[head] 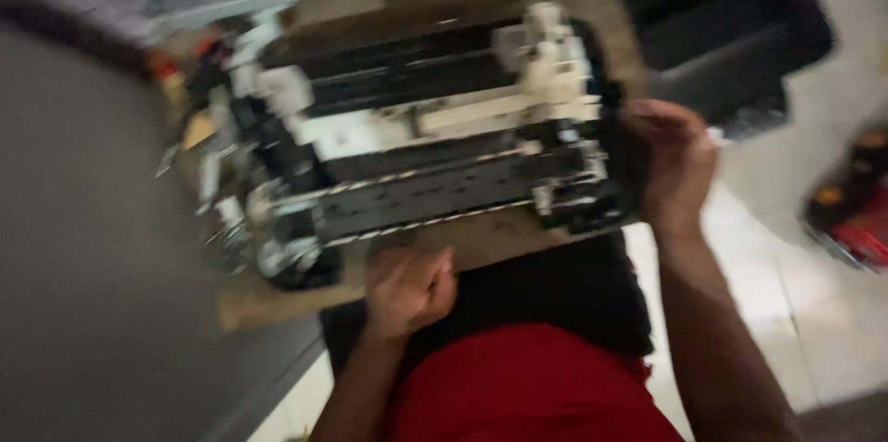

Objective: Disassembling and inspecting the internal components of a printer using a screwdriver

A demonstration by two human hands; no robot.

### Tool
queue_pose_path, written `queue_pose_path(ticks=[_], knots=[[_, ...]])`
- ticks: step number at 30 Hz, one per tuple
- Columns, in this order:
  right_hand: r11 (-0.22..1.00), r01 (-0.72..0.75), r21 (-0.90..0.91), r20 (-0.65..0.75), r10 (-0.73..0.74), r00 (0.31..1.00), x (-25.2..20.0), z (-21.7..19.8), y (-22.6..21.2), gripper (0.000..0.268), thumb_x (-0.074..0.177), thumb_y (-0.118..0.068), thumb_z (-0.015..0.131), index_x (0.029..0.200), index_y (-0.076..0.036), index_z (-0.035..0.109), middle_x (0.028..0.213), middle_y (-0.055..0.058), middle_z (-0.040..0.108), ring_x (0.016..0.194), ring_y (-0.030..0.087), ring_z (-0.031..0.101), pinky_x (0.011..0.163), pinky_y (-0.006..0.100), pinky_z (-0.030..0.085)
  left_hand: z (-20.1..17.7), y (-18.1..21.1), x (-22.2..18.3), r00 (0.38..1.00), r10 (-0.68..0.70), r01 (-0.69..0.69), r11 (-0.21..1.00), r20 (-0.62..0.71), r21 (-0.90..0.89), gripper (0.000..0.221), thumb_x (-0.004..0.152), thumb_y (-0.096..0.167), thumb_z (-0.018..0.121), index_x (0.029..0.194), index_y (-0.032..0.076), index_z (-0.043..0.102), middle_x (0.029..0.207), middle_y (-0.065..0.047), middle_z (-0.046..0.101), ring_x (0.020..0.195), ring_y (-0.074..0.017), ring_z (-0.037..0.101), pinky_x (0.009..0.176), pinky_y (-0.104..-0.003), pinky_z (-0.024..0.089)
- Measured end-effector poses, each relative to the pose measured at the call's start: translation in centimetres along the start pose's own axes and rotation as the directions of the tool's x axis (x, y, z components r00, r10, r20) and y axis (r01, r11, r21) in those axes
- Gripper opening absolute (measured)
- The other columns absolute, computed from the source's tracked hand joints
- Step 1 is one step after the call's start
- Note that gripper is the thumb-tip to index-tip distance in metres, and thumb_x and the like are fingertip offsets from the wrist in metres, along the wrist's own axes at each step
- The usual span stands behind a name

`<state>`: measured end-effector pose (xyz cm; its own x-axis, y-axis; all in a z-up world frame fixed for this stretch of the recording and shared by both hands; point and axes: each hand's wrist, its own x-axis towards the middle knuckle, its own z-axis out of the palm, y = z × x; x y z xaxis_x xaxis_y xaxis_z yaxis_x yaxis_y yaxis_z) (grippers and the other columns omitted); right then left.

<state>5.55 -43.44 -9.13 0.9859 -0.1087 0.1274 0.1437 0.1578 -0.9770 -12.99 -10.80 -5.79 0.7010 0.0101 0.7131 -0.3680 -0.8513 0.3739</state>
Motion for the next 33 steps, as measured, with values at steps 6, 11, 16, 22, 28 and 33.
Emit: queue_pose_path(ticks=[6, 11, 16, 22, 28, 33], knots=[[0.999, 0.008, -0.051, 0.073, -0.004, 0.997, -1.0, 1.4, -2.7, 0.071, 0.102, -0.075, 0.042, 0.130, -0.012, 0.061, 0.131, 0.008, 0.067, 0.128, 0.019, 0.065, 0.114, 0.033, 0.054, -1.3, -0.1, 0.3, 0.993, -0.029, 0.049, 0.982, 0.112, -0.180, 0.022, 0.087, 0.007, 0.070, 0.108, 0.008, 0.074, 0.097, -0.006, 0.078, 0.080, -0.0238, 0.075, 0.076, -0.038, 0.060], [0.992, -0.101, -0.077, -0.012, 0.100, 0.995, -1.1, 2.1, -3.6, 0.076, 0.091, -0.082, 0.057, 0.127, -0.016, 0.063, 0.129, 0.006, 0.070, 0.131, 0.018, 0.071, 0.118, 0.028, 0.058, -2.5, 0.6, 3.0, 0.999, -0.011, 0.024, 0.958, 0.046, -0.286, 0.015, 0.085, -0.005, 0.060, 0.094, -0.001, 0.070, 0.073, -0.008, 0.068, 0.056, -0.0237, 0.062, 0.049, -0.035, 0.049], [0.993, -0.026, -0.111, 0.030, 0.030, 0.999, -1.0, 2.1, -3.1, 0.072, 0.098, -0.078, 0.056, 0.130, -0.013, 0.060, 0.130, 0.008, 0.068, 0.128, 0.018, 0.069, 0.118, 0.030, 0.057, -4.1, 0.1, 1.0, 0.998, -0.008, -0.014, 0.945, -0.064, -0.328, 0.015, 0.090, 0.004, 0.060, 0.103, 0.006, 0.068, 0.083, -0.005, 0.066, 0.062, -0.0213, 0.061, 0.054, -0.036, 0.048], [0.995, -0.025, -0.100, 0.010, 0.026, 1.000, -0.5, 1.8, -2.3, 0.070, 0.098, -0.073, 0.059, 0.128, -0.009, 0.062, 0.125, 0.010, 0.069, 0.123, 0.019, 0.069, 0.118, 0.032, 0.058, -11.1, -4.2, 6.9, 0.915, -0.303, 0.321, 0.947, -0.265, 0.023, 0.020, 0.092, -0.002, 0.051, 0.078, 0.006, 0.062, 0.077, -0.008, 0.066, 0.068, -0.0233, 0.060, 0.065, -0.036, 0.049], [0.995, 0.066, -0.071, 0.064, -0.061, 0.996, -1.1, 2.7, -3.6, 0.062, 0.103, -0.060, 0.060, 0.129, -0.004, 0.060, 0.123, 0.014, 0.068, 0.119, 0.021, 0.067, 0.110, 0.030, 0.055, -13.0, -15.5, 14.9, 0.839, -0.544, 0.533, 0.812, -0.022, 0.237, 0.017, 0.098, 0.003, 0.057, 0.108, 0.002, 0.071, 0.097, -0.012, 0.071, 0.088, -0.0303, 0.068, 0.071, -0.044, 0.049], [0.996, 0.073, -0.049, 0.097, -0.068, 0.993, -1.2, 2.2, -3.8, 0.053, 0.109, -0.053, 0.052, 0.130, -0.004, 0.058, 0.124, 0.014, 0.066, 0.120, 0.022, 0.067, 0.110, 0.031, 0.056, -10.0, -21.6, 17.6, 0.593, -0.750, 0.653, 0.661, 0.293, 0.370, 0.017, 0.097, 0.015, 0.066, 0.102, -0.001, 0.068, 0.095, -0.018, 0.069, 0.085, -0.0365, 0.067, 0.061, -0.049, 0.046]])
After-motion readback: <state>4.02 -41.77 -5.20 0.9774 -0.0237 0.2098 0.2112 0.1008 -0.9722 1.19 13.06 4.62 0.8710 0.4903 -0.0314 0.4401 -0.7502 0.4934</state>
